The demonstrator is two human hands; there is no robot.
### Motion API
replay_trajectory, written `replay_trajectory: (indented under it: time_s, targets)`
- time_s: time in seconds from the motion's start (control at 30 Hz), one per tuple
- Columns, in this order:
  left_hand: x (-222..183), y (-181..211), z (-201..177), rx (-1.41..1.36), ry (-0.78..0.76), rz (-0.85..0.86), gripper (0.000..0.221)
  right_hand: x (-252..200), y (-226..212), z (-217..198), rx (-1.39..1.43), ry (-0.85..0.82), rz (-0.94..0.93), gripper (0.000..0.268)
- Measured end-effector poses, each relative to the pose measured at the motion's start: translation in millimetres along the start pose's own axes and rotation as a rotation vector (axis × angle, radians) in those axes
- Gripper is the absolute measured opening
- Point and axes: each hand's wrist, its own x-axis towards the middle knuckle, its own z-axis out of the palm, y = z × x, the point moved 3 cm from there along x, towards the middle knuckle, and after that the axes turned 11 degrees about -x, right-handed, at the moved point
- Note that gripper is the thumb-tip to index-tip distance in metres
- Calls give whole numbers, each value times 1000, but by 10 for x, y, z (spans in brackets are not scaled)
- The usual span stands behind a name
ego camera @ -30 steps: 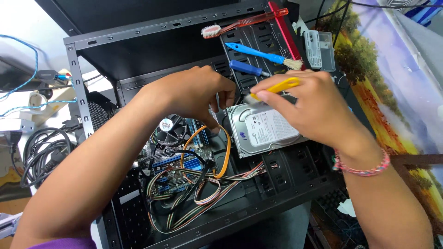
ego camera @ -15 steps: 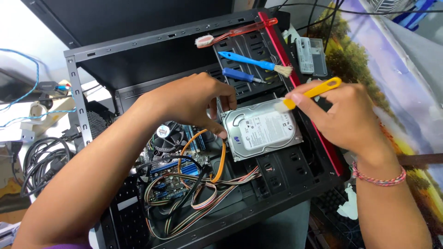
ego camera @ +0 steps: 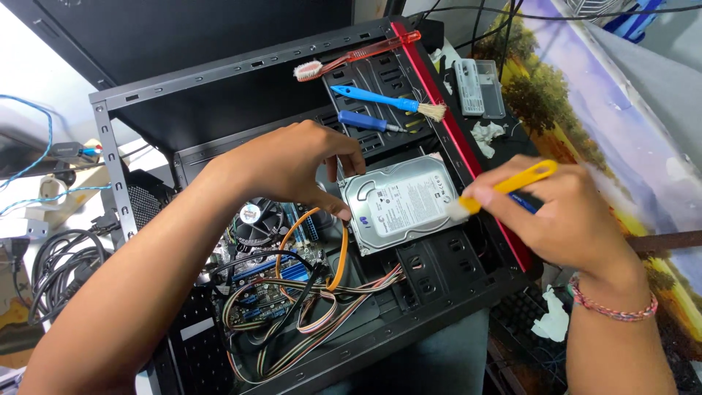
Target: The person cleans the computer and installs a hard disk drive inside the case.
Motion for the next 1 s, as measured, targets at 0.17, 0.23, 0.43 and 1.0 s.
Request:
replay_trajectory:
  time_s: [0.17,0.23,0.43,1.0]
  targets:
    - [29,-27,39,-7,15,59,60,-60,49,1,-102,67,41,12]
    - [24,-21,36,-6,19,67,60,-77,66,34,-33,26,65,12]
    - [35,-25,40,-7,22,101,59,-60,-218,124,-225,168,-45,11]
    - [16,-23,18,-41,50,188,50,116,-840,584,121,-4,-353,9]
